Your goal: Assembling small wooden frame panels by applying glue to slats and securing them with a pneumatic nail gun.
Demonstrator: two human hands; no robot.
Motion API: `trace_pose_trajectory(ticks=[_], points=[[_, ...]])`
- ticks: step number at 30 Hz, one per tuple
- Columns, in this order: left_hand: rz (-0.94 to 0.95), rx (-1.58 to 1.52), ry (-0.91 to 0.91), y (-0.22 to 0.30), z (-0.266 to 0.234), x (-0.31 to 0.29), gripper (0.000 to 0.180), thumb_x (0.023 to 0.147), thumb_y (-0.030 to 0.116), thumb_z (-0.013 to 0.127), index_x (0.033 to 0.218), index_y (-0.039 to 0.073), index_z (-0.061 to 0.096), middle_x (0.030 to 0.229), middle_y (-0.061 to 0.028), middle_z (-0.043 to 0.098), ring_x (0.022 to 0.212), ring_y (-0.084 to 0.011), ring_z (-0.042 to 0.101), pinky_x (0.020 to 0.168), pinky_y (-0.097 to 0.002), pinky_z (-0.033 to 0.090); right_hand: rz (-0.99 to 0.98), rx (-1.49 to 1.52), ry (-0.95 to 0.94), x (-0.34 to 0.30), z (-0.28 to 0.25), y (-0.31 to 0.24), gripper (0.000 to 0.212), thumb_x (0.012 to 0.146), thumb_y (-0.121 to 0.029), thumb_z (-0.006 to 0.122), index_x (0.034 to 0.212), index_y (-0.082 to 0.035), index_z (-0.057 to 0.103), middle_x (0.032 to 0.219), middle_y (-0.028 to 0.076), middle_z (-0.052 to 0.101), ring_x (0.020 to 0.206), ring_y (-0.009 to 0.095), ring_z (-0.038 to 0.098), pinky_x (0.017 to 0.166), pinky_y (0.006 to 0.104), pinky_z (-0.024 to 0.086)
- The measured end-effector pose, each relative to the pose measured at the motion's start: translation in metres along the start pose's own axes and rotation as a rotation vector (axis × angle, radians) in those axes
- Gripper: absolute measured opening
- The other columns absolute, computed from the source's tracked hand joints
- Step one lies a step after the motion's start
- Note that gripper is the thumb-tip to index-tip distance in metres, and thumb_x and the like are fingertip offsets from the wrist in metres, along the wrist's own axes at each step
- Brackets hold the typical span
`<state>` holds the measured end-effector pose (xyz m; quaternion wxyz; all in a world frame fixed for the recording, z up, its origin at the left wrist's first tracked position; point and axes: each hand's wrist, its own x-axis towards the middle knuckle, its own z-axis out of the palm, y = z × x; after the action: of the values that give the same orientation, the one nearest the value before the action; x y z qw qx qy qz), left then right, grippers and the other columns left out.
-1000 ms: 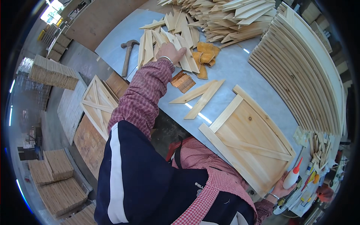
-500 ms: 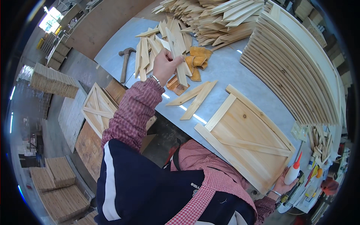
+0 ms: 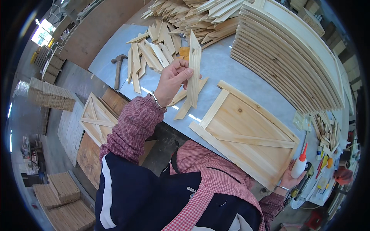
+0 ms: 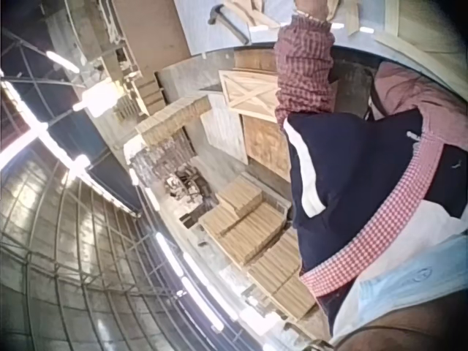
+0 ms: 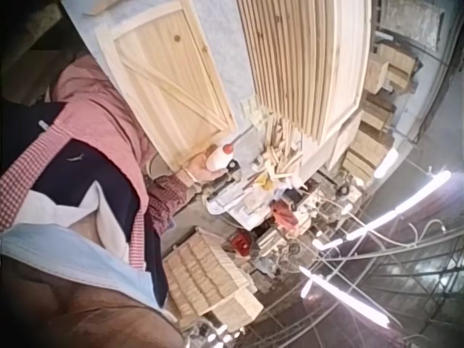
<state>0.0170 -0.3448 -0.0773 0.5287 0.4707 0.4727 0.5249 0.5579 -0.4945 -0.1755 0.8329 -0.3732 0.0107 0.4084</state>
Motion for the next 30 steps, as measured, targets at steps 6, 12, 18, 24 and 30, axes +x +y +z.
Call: trace_pose_trajectory(ticks=[6, 12, 18, 24, 30], points=[[-0.125, -0.568, -0.131, -0.013, -0.003, -0.003, 0.026, 0.096, 0.018, 0.039, 0.112, -0.001, 0.047, 0.069, -0.0026, 0.053, 0.055, -0.0077, 0.051, 0.049, -0.0196, 0.04, 0.013, -0.034, -0.075, 0.004, -0.009, -0.002, 0.059, 0.087, -0.036, 0.056, 0.128, 0.002, 0.041, 0.125, 0.021, 0.051, 0.115, 0.036, 0.049, 0.104, 0.0467, 0.035], [-0.165, -0.903, -0.269, -0.017, 0.002, -0.015, 0.043, 0.1, 0.032, 0.026, 0.112, -0.003, 0.046, 0.058, 0.0002, 0.038, 0.041, -0.0065, 0.036, 0.038, -0.0198, 0.033, 0.008, -0.037, -0.072, 0.007, -0.008, 0.0, 0.058, 0.087, -0.035, 0.056, 0.129, 0.002, 0.04, 0.127, 0.022, 0.049, 0.117, 0.036, 0.049, 0.105, 0.0473, 0.034], [-0.131, -1.042, -0.366, -0.023, 0.004, -0.019, 0.062, 0.098, 0.048, 0.019, 0.115, -0.006, 0.045, 0.059, -0.0013, 0.04, 0.037, -0.006, 0.033, 0.032, -0.0193, 0.029, 0.024, -0.039, -0.089, 0.008, -0.011, -0.002, 0.059, 0.087, -0.034, 0.056, 0.129, 0.002, 0.039, 0.127, 0.022, 0.049, 0.117, 0.036, 0.049, 0.105, 0.0468, 0.034], [-0.128, -1.03, -0.397, -0.021, 0.009, -0.023, 0.065, 0.098, 0.05, 0.019, 0.12, -0.007, 0.042, 0.06, -0.0025, 0.043, 0.036, -0.0056, 0.033, 0.032, -0.0187, 0.029, 0.019, -0.038, -0.089, 0.008, -0.013, -0.003, 0.058, 0.087, -0.034, 0.056, 0.128, 0.003, 0.04, 0.127, 0.023, 0.049, 0.116, 0.036, 0.049, 0.105, 0.0458, 0.034], [-0.22, -0.427, -0.135, -0.017, 0.031, -0.026, 0.041, 0.093, 0.027, 0.045, 0.119, -0.004, 0.048, 0.075, -0.0036, 0.055, 0.055, -0.0064, 0.05, 0.049, -0.0197, 0.044, -0.035, -0.063, -0.026, 0.002, -0.006, -0.002, 0.058, 0.087, -0.035, 0.056, 0.128, 0.003, 0.041, 0.127, 0.023, 0.049, 0.117, 0.036, 0.048, 0.105, 0.0459, 0.034]])
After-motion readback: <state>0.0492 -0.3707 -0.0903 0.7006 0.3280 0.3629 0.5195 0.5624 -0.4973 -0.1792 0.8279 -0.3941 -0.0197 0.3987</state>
